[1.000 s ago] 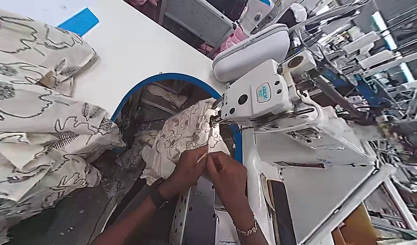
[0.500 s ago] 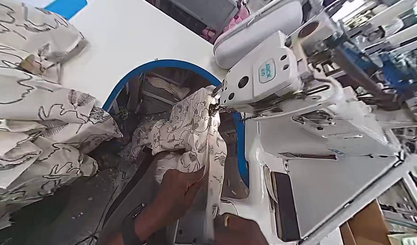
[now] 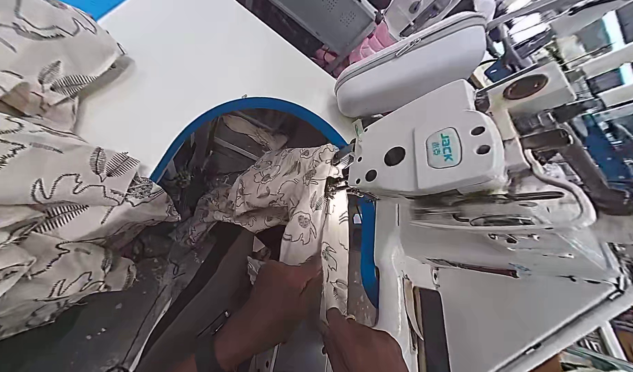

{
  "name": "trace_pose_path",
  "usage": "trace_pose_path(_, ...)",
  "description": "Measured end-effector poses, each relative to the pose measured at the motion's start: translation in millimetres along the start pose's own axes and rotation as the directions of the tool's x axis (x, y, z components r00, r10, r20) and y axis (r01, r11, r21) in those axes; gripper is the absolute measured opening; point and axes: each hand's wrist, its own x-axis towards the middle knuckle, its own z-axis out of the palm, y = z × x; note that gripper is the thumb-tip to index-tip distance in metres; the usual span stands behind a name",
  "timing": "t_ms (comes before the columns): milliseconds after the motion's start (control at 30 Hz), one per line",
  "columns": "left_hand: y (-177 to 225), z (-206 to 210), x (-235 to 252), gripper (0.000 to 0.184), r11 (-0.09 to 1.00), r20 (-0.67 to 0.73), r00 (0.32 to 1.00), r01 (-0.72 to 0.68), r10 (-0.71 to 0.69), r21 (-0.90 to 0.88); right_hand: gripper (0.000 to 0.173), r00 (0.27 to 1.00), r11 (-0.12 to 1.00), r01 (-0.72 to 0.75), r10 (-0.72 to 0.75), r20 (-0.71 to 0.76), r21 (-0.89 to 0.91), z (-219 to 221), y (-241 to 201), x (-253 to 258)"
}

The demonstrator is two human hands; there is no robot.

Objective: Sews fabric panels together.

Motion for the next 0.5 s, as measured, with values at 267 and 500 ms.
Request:
trace_pose_path(267,-3.5,-8.7,10.5,0.033,0.998,0.089,0.994,-0.061,0.059,0.023,0.013,0.994,0.989,0.048,-0.033,-0.107,0.141,12.3,16.1,3.7)
trace_pose_path(500,-1.9,-14.7,14.9,0.038,0.995,0.199,0.979,0.066,-0.049,-0.077,0.016,0.987,0.996,0.034,-0.021,-0.162,0.078,21.9,22.2,10.9)
